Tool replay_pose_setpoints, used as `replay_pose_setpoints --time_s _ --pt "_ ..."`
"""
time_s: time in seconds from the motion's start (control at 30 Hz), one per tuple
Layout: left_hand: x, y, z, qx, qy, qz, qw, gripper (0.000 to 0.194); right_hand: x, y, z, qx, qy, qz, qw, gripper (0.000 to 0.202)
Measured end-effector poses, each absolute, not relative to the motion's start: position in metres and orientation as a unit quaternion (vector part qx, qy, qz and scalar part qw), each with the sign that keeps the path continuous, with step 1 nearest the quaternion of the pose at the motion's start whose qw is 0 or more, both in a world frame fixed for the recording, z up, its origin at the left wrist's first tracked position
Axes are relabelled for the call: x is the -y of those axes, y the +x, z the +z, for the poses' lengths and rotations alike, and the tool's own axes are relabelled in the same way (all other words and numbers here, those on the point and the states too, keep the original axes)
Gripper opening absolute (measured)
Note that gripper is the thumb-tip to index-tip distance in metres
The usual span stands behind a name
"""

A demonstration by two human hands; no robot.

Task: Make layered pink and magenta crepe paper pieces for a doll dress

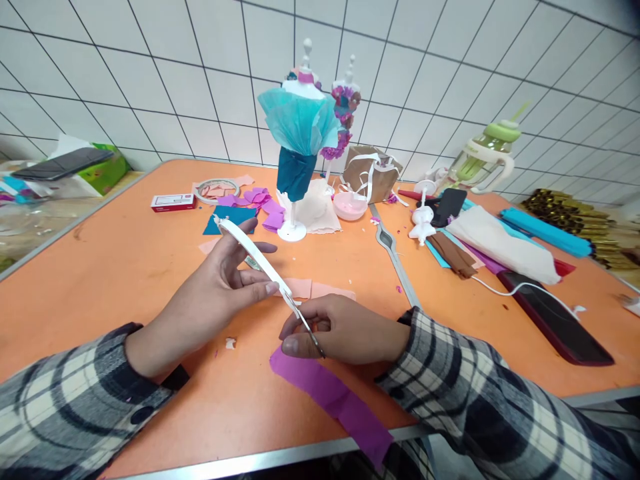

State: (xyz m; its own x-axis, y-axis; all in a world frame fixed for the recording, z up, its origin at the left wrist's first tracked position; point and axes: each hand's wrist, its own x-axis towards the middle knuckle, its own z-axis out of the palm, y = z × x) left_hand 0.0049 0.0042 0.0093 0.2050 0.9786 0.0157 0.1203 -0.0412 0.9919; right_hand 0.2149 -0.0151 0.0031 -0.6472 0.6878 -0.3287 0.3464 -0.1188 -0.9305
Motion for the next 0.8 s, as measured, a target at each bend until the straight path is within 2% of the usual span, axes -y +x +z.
replay_pose_setpoints --time_s 0.1,0.33,0.4,0.5,0.6,0.8 --pt "-0.003 0.005 0.010 -0.468 0.580 0.441 0.501 0.088 0.013 0.216 -0.001 0.618 -0.394 0.664 0.147 0.036" --pt "-0.003 0.003 0.017 -0.468 0.548 0.488 0.492 0.084 0.012 0.217 -0.007 0.637 -0.449 0.612 0.133 0.037" --pt "-0.004 0.002 0.020 -0.459 0.536 0.502 0.500 0.077 0.010 0.216 -0.006 0.626 -0.469 0.600 0.167 0.034" --pt "-0.002 0.003 0.021 -0.438 0.512 0.498 0.546 0.068 0.006 0.215 -0.006 0.591 -0.506 0.553 0.298 0.024" --pt "0.002 0.005 0.018 -0.427 0.492 0.478 0.588 0.076 0.004 0.213 -0.006 0.550 -0.485 0.550 0.400 0.029" --pt "0.007 0.007 0.009 -0.406 0.508 0.448 0.613 0.094 0.011 0.209 -0.010 0.567 -0.419 0.607 0.367 0.035"
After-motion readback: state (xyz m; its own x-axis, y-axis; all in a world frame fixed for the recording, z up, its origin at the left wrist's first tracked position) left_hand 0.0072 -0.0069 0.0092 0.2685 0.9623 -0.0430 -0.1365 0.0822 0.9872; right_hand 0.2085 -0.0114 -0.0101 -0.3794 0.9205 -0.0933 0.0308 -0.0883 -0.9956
